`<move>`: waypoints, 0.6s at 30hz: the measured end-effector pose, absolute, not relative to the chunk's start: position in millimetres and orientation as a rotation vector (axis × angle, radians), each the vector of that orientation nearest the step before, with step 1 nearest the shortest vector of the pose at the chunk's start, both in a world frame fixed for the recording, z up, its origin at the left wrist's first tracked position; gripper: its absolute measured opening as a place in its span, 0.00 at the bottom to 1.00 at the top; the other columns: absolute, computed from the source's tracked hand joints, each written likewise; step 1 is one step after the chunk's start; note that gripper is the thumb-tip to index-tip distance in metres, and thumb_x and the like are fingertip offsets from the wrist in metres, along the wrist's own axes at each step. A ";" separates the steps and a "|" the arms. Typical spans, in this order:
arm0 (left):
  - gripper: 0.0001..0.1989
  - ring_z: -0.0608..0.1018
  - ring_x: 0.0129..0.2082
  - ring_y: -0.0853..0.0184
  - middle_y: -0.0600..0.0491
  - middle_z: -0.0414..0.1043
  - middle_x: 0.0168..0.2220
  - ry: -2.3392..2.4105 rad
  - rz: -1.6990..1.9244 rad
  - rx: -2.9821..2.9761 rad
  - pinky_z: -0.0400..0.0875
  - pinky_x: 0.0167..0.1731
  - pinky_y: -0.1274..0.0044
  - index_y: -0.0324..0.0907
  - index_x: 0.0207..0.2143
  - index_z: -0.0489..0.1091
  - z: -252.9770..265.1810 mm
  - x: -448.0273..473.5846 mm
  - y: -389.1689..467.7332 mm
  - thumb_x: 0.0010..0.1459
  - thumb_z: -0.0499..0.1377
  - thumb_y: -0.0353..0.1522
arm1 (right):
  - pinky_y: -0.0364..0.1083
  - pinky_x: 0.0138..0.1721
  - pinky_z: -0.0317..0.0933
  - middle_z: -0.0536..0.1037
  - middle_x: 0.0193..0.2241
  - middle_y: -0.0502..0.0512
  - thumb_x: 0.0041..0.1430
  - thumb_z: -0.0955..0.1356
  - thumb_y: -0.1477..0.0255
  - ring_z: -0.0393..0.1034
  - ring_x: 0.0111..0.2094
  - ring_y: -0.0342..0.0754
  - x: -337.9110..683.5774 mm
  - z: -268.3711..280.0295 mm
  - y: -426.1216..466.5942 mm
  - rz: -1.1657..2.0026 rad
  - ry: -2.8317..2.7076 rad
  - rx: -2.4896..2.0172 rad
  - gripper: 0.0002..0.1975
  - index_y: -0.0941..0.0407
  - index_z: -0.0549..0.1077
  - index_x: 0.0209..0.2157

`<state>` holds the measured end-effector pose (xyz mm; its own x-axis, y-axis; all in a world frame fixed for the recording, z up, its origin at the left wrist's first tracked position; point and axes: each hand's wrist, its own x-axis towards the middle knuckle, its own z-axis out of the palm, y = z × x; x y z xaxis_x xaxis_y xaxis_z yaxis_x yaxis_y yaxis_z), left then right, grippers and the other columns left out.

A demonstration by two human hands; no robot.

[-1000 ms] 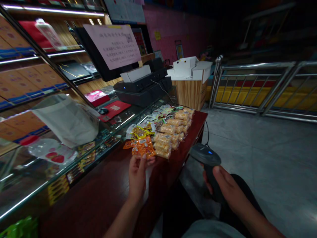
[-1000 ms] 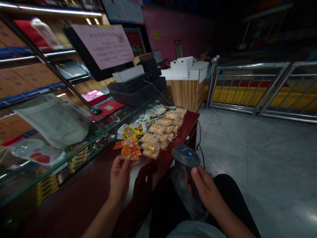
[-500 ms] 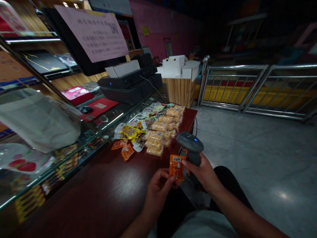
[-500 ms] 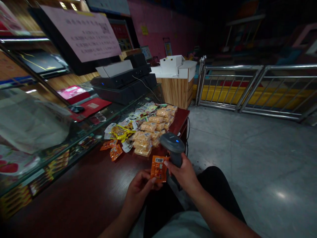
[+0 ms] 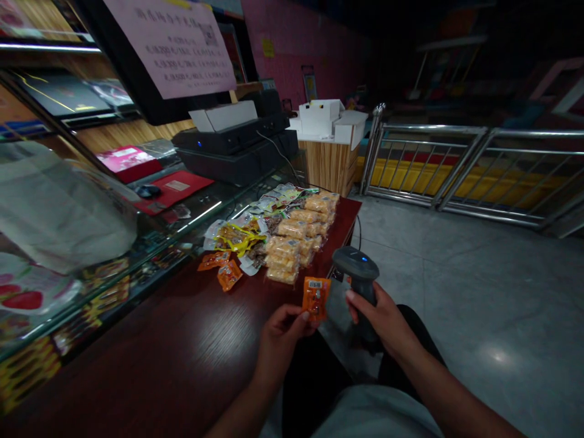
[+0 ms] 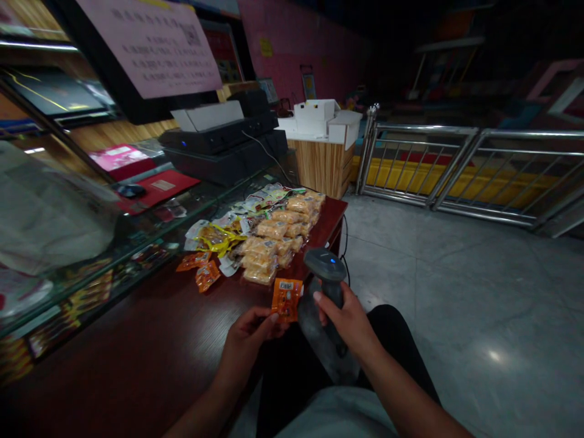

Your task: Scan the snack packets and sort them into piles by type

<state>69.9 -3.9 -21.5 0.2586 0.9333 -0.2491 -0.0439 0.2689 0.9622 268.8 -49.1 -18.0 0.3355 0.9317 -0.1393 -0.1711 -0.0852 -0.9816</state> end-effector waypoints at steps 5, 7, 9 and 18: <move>0.16 0.83 0.33 0.63 0.50 0.82 0.32 1.113 0.917 1.055 0.80 0.37 0.74 0.41 0.30 0.75 -28.5 67.4 1.7 0.47 0.71 0.43 | 0.45 0.30 0.65 0.74 0.24 0.47 0.64 0.66 0.51 0.67 0.22 0.44 271.6 -14.2 -71.2 1.109 -0.917 -1.334 0.20 0.55 0.71 0.40; 0.17 0.83 0.34 0.63 0.50 0.82 0.32 1.116 0.928 1.026 0.79 0.38 0.74 0.40 0.30 0.75 -30.5 67.5 1.7 0.46 0.72 0.43 | 0.45 0.31 0.64 0.72 0.20 0.47 0.67 0.64 0.51 0.68 0.23 0.45 269.6 -14.4 -80.3 1.116 -1.009 -1.365 0.21 0.55 0.71 0.35; 0.17 0.84 0.36 0.62 0.50 0.82 0.33 1.111 0.933 0.989 0.79 0.41 0.72 0.40 0.30 0.75 -31.5 67.8 1.1 0.46 0.72 0.43 | 0.45 0.30 0.63 0.72 0.19 0.47 0.68 0.62 0.51 0.68 0.22 0.45 266.4 -14.6 -86.5 1.134 -1.082 -1.379 0.22 0.55 0.71 0.33; 0.17 0.83 0.37 0.61 0.50 0.82 0.34 1.130 0.932 0.926 0.77 0.44 0.71 0.40 0.31 0.75 -34.6 66.4 1.5 0.45 0.73 0.42 | 0.44 0.25 0.60 0.70 0.18 0.47 0.65 0.62 0.46 0.65 0.20 0.44 259.9 -6.7 -84.9 1.235 -1.130 -1.379 0.26 0.55 0.70 0.32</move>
<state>66.4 1.5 -34.6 0.1707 0.9355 -0.3095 -0.1259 0.3322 0.9348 259.9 -84.9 -6.7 0.0692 0.9884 -0.1350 0.0472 -0.1384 -0.9892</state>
